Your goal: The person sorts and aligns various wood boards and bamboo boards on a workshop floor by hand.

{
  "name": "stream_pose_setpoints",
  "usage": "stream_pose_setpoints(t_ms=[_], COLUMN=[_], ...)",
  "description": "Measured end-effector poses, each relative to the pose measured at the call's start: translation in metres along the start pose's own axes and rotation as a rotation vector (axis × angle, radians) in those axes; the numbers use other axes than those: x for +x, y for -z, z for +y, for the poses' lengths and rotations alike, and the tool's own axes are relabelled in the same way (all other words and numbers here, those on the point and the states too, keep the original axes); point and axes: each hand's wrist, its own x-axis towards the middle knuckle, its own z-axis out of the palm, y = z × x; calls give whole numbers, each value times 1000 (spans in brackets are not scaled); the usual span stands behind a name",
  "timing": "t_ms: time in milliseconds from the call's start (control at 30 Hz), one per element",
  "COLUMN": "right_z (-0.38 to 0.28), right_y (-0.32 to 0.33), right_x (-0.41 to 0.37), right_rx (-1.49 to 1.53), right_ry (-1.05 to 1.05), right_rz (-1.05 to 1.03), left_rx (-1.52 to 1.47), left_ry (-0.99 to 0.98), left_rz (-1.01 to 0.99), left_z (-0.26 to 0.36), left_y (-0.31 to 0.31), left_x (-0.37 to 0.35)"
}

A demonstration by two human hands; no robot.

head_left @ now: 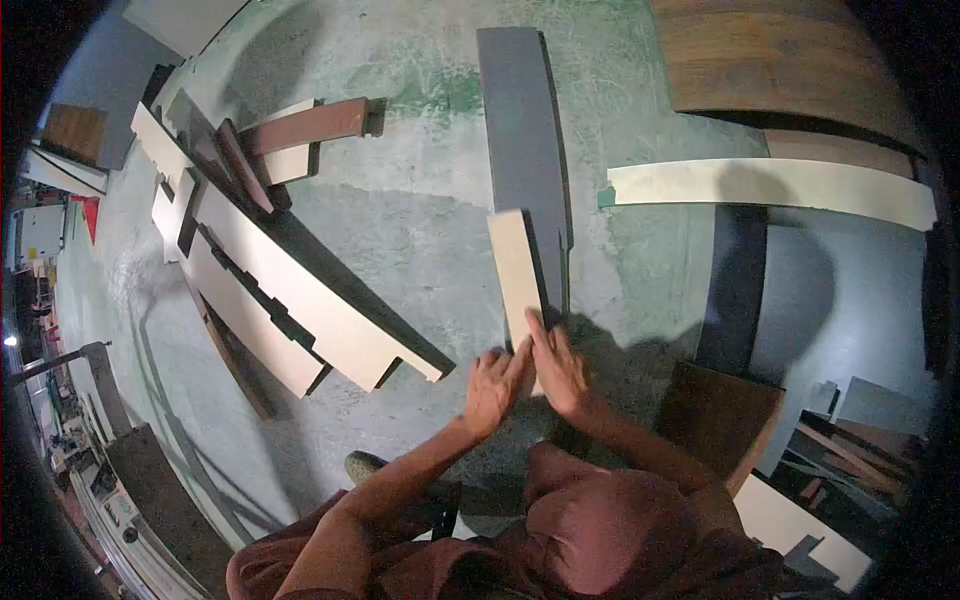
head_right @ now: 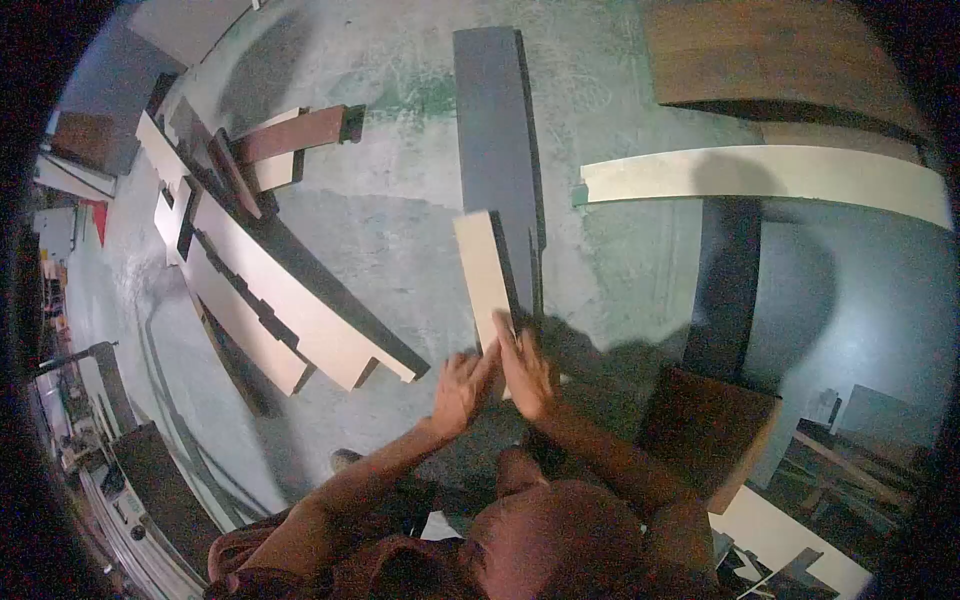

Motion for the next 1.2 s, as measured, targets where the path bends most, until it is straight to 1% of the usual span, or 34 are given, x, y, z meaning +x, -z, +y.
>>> stream_pose_setpoints(t_ms=[33,100,133,167,200,233,300,333,367,433,467,567,600,700,733,767,800,933,967,1033,1133,1200], right_z=[-4,-12,-13,-13,-13,-13,-13,-20,-18,-16,-15,-16,-16,-17,-15,-11,-11,-12,-13,-15,-18,-17], right_y=[-9,-23,-28,-33,-37,-39,-35,-23,-22,-19,-16,-6,-1,14,14,16,23,48,55,71,97,112], right_x=[-15,-37,-41,-44,-44,-42,-28,-22,-14,4,12,39,47,73,85,95,105,144,154,176,210,238], right_rx=[1,81,82,165,247,249,110,-86,-87,-191,-195,-247,-209,-200,-215,-212,-204,-191,-186,-152,-144,-142], right_ry=[4,-143,-139,-92,-44,-43,70,-13,-8,148,112,92,114,93,94,93,97,137,142,148,126,160], right_rz=[-1,-140,-138,-51,35,34,215,177,179,447,435,438,468,454,511,506,508,558,565,598,562,624], left_rx=[4,35,12,14,18,21,86,125,163,177,197,201,208,263,259,254,272,278,281,266,289,311], left_ry=[3,-27,29,29,38,47,24,33,43,62,97,145,150,156,164,173,143,217,218,187,223,238], left_rz=[2,-73,-134,-132,-73,-17,5,12,19,19,20,17,32,59,80,100,137,85,85,158,122,112], left_z=[1,0,-2,-3,-5,-6,-11,-12,-13,-17,-18,-25,-25,-29,-31,-35,-41,-46,-50,-57,-63,-73], left_y=[0,4,5,4,6,8,6,5,4,2,1,3,7,12,11,11,9,18,19,22,32,35], left_x=[-15,-33,-37,-38,-32,-27,-15,-7,1,16,23,47,57,87,97,106,114,160,172,197,241,273])
